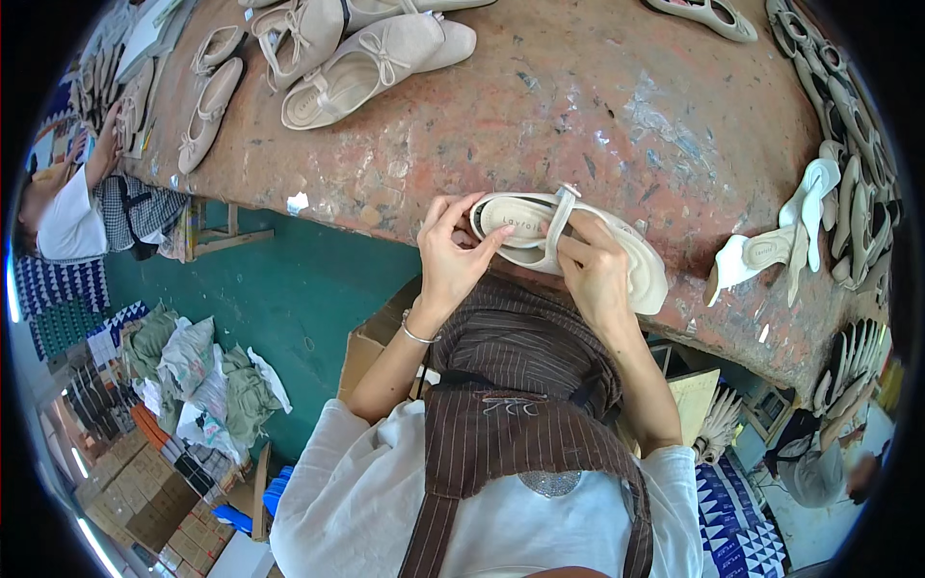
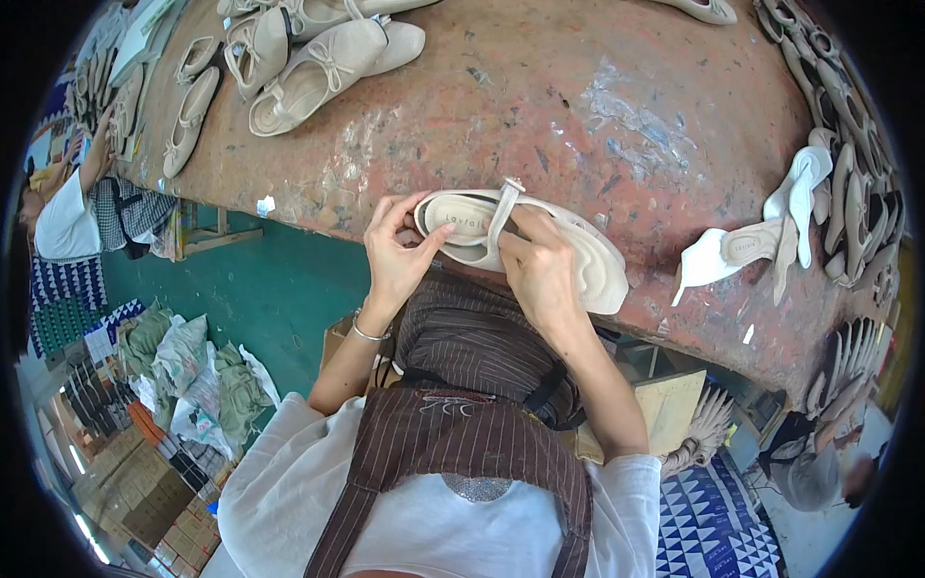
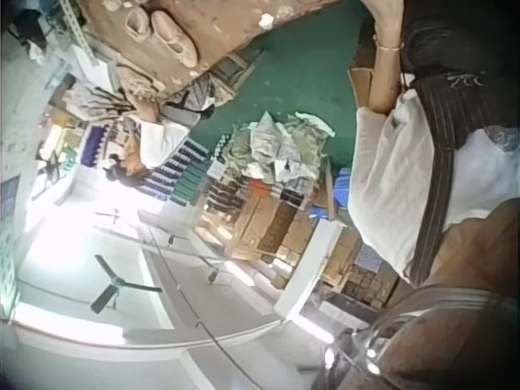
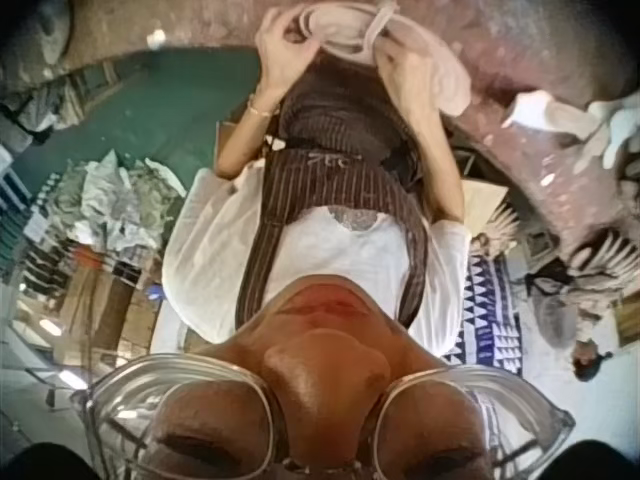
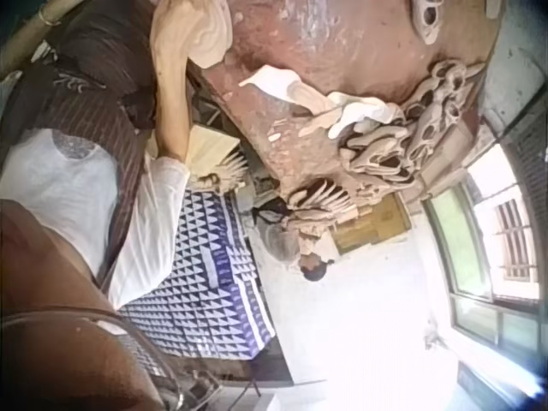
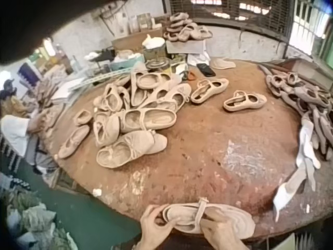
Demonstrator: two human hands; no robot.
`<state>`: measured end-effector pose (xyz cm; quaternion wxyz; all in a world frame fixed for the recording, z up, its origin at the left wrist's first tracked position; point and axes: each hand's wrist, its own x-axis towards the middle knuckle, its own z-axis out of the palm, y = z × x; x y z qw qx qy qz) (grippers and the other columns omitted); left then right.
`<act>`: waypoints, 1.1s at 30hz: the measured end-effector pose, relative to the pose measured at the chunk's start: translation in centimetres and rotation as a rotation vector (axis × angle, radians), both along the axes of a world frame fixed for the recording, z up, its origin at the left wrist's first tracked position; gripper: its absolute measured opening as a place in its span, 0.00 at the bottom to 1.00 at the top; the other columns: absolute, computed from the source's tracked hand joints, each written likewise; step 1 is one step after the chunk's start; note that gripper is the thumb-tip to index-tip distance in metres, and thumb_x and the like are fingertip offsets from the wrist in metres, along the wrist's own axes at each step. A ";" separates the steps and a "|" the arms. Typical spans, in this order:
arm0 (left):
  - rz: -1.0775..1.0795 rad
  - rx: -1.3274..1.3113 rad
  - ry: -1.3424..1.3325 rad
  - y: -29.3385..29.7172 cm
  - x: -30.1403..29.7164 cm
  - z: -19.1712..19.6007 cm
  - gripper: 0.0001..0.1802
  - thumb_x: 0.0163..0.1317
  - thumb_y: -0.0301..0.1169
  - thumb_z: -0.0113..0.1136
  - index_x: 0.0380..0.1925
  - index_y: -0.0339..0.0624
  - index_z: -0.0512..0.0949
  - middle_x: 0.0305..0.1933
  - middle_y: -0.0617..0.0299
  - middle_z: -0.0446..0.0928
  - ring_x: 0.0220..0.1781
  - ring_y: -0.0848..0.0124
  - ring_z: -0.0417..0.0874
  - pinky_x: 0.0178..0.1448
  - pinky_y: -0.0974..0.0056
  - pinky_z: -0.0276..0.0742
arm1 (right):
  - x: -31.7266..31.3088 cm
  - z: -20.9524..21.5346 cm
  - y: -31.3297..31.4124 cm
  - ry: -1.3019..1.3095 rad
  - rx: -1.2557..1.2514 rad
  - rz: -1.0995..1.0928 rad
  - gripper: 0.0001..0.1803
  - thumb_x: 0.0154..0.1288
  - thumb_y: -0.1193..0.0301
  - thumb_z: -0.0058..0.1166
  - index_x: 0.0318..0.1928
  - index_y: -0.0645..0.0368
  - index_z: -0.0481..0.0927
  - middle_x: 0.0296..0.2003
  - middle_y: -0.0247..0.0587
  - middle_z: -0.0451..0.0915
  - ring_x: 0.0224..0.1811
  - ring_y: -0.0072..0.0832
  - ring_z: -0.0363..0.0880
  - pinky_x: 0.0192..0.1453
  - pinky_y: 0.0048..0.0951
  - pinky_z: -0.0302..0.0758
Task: The person inserts insoles into shoes by hand, smoothing each insole into place inside the shoe. The person then retrieves more insoles from a cardboard box and inserts them into additional shoes on the table.
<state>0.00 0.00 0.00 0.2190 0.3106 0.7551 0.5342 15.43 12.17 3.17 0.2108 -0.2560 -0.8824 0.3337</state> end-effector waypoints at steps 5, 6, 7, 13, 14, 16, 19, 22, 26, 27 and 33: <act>0.044 0.034 0.018 0.5 -0.8 -1.1 0.22 0.48 0.28 0.78 0.43 0.31 0.82 0.36 0.61 0.75 0.28 0.76 0.78 0.28 0.72 0.75 | -1.4 -0.3 0.2 -0.028 -0.027 0.029 0.12 0.52 0.83 0.60 0.39 0.62 0.87 0.44 0.45 0.82 0.49 0.42 0.81 0.50 0.38 0.80; 0.047 0.028 0.008 0.5 -0.8 -1.4 0.22 0.48 0.28 0.78 0.43 0.31 0.82 0.36 0.61 0.75 0.28 0.76 0.78 0.28 0.72 0.75 | -1.5 -0.4 0.1 -0.038 -0.034 0.032 0.12 0.52 0.83 0.60 0.39 0.62 0.87 0.44 0.45 0.82 0.49 0.42 0.81 0.50 0.38 0.80; 0.057 0.027 -0.024 0.6 -0.9 -1.6 0.21 0.48 0.27 0.78 0.42 0.31 0.83 0.35 0.61 0.75 0.27 0.77 0.76 0.28 0.72 0.73 | -1.6 -0.6 0.0 -0.035 -0.010 0.040 0.12 0.52 0.82 0.60 0.38 0.62 0.87 0.44 0.45 0.82 0.49 0.42 0.81 0.51 0.38 0.80; 0.088 0.007 -0.101 1.0 -1.0 -1.6 0.14 0.48 0.23 0.76 0.36 0.33 0.84 0.31 0.63 0.76 0.23 0.79 0.72 0.27 0.72 0.69 | -1.3 -1.3 -0.1 -0.103 0.102 0.121 0.11 0.52 0.80 0.60 0.39 0.62 0.87 0.50 0.44 0.81 0.51 0.40 0.80 0.53 0.38 0.79; 0.108 -0.018 -0.144 1.1 -1.1 -1.3 0.12 0.49 0.22 0.74 0.35 0.33 0.84 0.29 0.63 0.76 0.23 0.79 0.72 0.27 0.71 0.68 | -1.2 -1.6 0.0 -0.112 0.145 0.157 0.14 0.52 0.79 0.59 0.41 0.61 0.86 0.53 0.43 0.80 0.51 0.39 0.80 0.54 0.38 0.79; 0.127 -0.046 -0.192 1.2 -1.2 -1.4 0.09 0.50 0.21 0.72 0.33 0.33 0.84 0.27 0.63 0.76 0.22 0.79 0.71 0.26 0.71 0.67 | -1.1 -1.8 0.1 -0.130 0.169 0.243 0.18 0.52 0.79 0.59 0.47 0.59 0.85 0.56 0.43 0.79 0.52 0.39 0.80 0.55 0.38 0.79; 0.130 -0.056 -0.118 1.5 -1.5 -1.5 0.06 0.52 0.19 0.69 0.31 0.32 0.83 0.24 0.62 0.75 0.21 0.78 0.70 0.26 0.70 0.65 | -1.5 -1.7 0.6 -0.191 0.135 0.407 0.27 0.52 0.79 0.57 0.57 0.56 0.80 0.61 0.42 0.76 0.55 0.39 0.80 0.57 0.37 0.79; 0.118 -0.097 -0.166 2.1 -1.7 -0.8 0.04 0.53 0.18 0.67 0.29 0.32 0.82 0.24 0.60 0.75 0.21 0.77 0.69 0.26 0.69 0.65 | -1.9 -0.8 0.8 -0.335 0.055 0.495 0.33 0.52 0.81 0.54 0.63 0.56 0.76 0.64 0.42 0.74 0.57 0.38 0.79 0.61 0.37 0.76; 0.048 -0.123 -0.069 2.2 -2.1 -0.5 0.02 0.54 0.17 0.63 0.28 0.32 0.79 0.24 0.57 0.75 0.21 0.74 0.71 0.27 0.67 0.67 | -0.5 0.9 0.0 -0.400 0.241 0.301 0.25 0.52 0.79 0.51 0.54 0.63 0.81 0.57 0.47 0.80 0.60 0.37 0.78 0.71 0.39 0.67; 0.029 -0.129 -0.082 2.2 -2.1 -0.5 0.02 0.54 0.17 0.62 0.27 0.32 0.78 0.24 0.56 0.75 0.21 0.72 0.73 0.28 0.66 0.68 | 0.5 1.3 0.0 -0.438 0.289 0.235 0.23 0.52 0.79 0.51 0.51 0.66 0.83 0.54 0.48 0.81 0.61 0.37 0.78 0.73 0.40 0.65; 0.009 -0.161 0.060 1.9 -1.1 0.3 0.04 0.55 0.18 0.60 0.29 0.34 0.75 0.24 0.50 0.76 0.23 0.60 0.77 0.29 0.59 0.71 | 1.9 1.5 1.6 -0.392 0.203 0.172 0.18 0.43 0.83 0.54 0.38 0.64 0.86 0.47 0.44 0.84 0.63 0.38 0.76 0.76 0.50 0.56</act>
